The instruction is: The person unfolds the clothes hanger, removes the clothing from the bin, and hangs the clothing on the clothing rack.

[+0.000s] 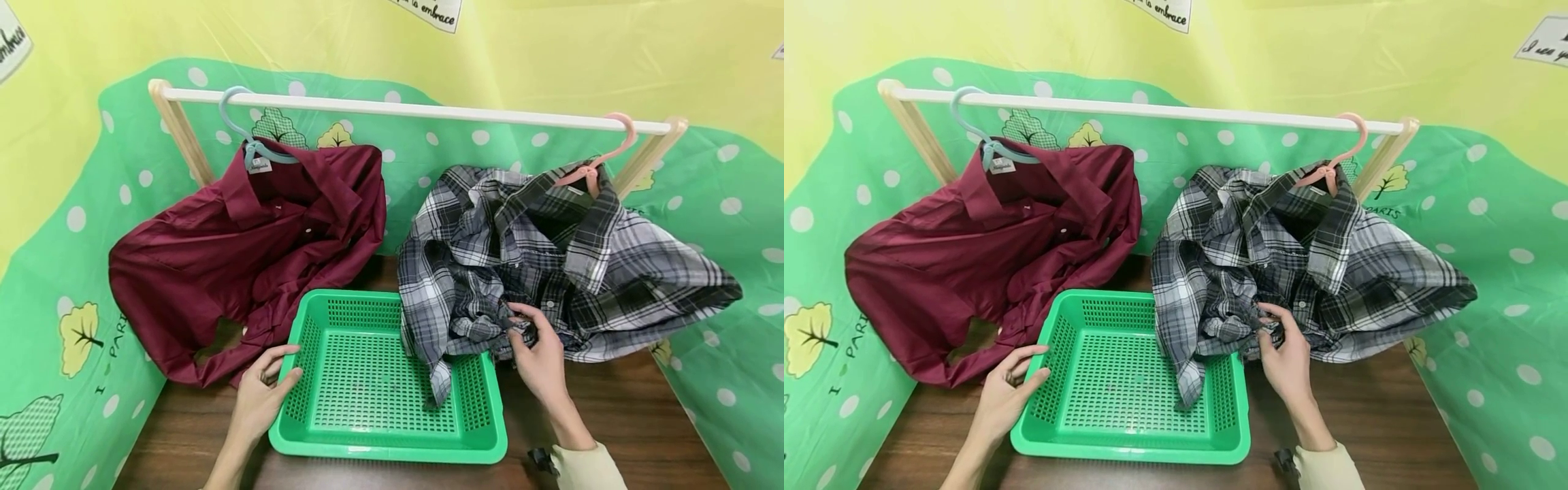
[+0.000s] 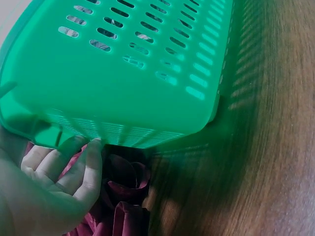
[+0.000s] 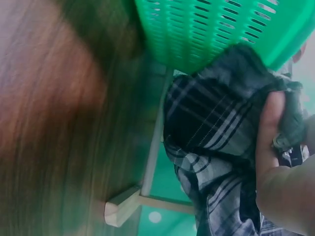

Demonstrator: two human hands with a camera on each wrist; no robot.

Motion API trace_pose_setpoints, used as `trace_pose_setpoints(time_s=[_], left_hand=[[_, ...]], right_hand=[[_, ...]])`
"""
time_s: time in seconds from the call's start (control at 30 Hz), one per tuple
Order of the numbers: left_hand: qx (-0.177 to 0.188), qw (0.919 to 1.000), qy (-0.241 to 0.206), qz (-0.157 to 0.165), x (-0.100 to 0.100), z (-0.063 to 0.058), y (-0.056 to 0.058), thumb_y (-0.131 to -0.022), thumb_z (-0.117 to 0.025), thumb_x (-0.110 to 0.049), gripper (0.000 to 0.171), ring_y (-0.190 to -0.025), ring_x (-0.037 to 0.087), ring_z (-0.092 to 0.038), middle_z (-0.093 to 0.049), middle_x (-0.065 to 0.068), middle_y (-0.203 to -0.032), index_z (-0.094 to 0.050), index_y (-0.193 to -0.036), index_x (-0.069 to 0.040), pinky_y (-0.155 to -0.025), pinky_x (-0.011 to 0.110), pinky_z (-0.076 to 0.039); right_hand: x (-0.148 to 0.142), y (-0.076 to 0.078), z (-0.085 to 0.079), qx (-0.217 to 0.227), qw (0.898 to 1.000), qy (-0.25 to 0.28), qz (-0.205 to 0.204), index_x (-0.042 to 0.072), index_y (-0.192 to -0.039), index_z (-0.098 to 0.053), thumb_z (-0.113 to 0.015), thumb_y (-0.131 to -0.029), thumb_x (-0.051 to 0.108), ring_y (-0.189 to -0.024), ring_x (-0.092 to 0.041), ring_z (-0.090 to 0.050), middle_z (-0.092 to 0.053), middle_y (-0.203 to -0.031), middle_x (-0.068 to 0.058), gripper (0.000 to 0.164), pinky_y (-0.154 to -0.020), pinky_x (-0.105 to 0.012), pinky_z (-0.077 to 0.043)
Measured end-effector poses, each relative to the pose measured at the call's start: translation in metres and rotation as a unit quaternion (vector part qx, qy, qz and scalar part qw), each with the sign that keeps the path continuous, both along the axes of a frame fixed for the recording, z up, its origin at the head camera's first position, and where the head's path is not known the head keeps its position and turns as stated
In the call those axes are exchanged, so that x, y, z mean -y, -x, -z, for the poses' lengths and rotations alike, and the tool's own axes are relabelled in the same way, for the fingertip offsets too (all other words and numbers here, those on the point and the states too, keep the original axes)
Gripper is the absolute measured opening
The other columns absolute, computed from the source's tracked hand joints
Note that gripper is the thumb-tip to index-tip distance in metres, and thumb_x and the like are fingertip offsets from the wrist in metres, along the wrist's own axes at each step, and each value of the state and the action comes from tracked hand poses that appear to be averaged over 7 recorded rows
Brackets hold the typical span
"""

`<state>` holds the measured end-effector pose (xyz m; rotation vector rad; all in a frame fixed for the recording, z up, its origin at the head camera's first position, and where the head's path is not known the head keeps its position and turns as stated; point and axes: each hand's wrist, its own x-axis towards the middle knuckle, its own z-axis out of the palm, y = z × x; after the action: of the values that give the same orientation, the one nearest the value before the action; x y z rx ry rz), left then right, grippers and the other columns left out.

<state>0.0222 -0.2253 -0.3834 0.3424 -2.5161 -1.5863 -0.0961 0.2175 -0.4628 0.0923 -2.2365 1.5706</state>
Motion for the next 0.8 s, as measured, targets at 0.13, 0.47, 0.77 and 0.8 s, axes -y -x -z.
trace_pose_setpoints(time_s=[0.13, 0.47, 0.77, 0.8], left_hand=[[0.003, 1.0000, 0.004, -0.002, 0.000, 0.000, 0.000, -0.102, -0.084, -0.009, 0.038, -0.059, 0.002, -0.028, -0.068, -0.010, -0.075, -0.076, -0.139, -0.014, -0.060, 0.025, -0.037], [0.001, 0.9999, 0.013, 0.002, 0.001, 0.000, 0.001, -0.102, -0.084, -0.010, 0.040, -0.060, 0.003, -0.028, -0.080, -0.007, -0.088, -0.075, -0.141, -0.014, -0.061, 0.027, -0.037], [0.011, 0.9998, 0.018, -0.002, 0.002, 0.001, 0.000, -0.103, -0.084, -0.013, 0.041, -0.059, 0.004, -0.027, -0.067, -0.006, -0.073, -0.074, -0.142, -0.013, -0.061, 0.027, -0.036], [0.011, 0.9998, 0.018, -0.002, 0.002, 0.000, 0.000, -0.103, -0.084, -0.013, 0.041, -0.059, 0.004, -0.027, -0.064, -0.006, -0.071, -0.074, -0.142, -0.014, -0.061, 0.027, -0.036]], right_hand=[[0.000, 0.000, -0.007, 0.031, 0.997, 0.073, -0.016, 0.001, -0.147, -0.067, -0.064, -0.105, -0.014, -0.056, 0.000, -0.038, -0.070, -0.121, 0.005, 0.045, -0.048, -0.024, -0.034], [0.002, 0.001, 0.008, 0.068, 0.962, 0.091, -0.247, 0.023, -0.184, -0.006, -0.038, -0.123, 0.024, -0.175, -0.037, -0.010, -0.017, -0.186, -0.019, 0.069, -0.134, -0.070, -0.015], [-0.001, 0.002, 0.013, 0.103, 0.954, 0.038, -0.278, 0.022, -0.183, 0.009, -0.021, -0.125, 0.043, -0.172, -0.059, -0.004, -0.006, -0.189, -0.026, 0.068, -0.125, -0.091, -0.009], [-0.002, 0.000, 0.013, 0.096, 0.960, 0.014, -0.263, 0.022, -0.183, 0.007, -0.022, -0.126, 0.041, -0.170, -0.057, -0.019, -0.012, -0.188, -0.027, 0.067, -0.126, -0.086, -0.019]])
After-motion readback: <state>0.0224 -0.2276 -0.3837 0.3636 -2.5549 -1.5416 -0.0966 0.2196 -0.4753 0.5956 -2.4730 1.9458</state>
